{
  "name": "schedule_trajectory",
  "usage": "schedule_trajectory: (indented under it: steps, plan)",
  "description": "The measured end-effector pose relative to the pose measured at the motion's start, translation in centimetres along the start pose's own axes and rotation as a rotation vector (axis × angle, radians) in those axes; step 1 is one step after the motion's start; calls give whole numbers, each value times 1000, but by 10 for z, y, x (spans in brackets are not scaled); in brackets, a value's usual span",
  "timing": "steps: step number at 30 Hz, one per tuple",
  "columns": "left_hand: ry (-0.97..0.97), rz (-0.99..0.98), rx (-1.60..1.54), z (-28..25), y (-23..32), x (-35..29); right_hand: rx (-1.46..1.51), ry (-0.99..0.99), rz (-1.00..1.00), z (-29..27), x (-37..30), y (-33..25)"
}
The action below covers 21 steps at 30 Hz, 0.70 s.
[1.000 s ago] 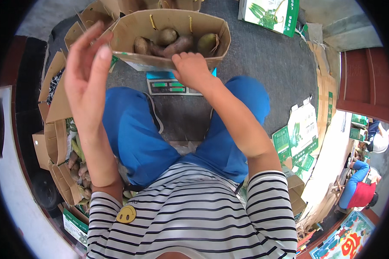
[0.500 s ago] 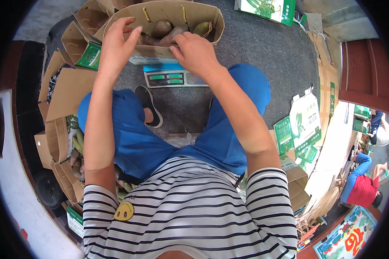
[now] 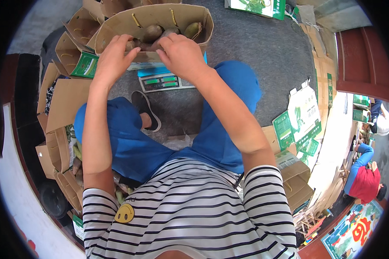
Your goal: Sorting, weighing, and packing root vegetables into cardboard boxes.
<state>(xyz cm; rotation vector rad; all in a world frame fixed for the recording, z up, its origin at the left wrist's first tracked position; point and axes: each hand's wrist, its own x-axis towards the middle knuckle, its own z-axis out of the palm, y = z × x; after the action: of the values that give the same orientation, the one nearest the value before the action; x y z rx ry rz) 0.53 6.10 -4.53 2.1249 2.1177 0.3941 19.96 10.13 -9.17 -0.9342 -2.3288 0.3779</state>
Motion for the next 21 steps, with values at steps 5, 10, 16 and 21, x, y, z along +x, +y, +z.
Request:
schedule_trajectory:
  steps: [5,10,16,21]
  plan:
    - [-33,-36,8,-2,-10,-2,64,117,-15,-25,4,-5]
    - [-106,26,71,0,-12,-3,27,82,31,-38,2,4]
    - [-200,72,218,9,-13,0,-3,40,9,-42,8,21]
    - [-247,128,221,19,-17,4,-53,150,8,-33,22,33]
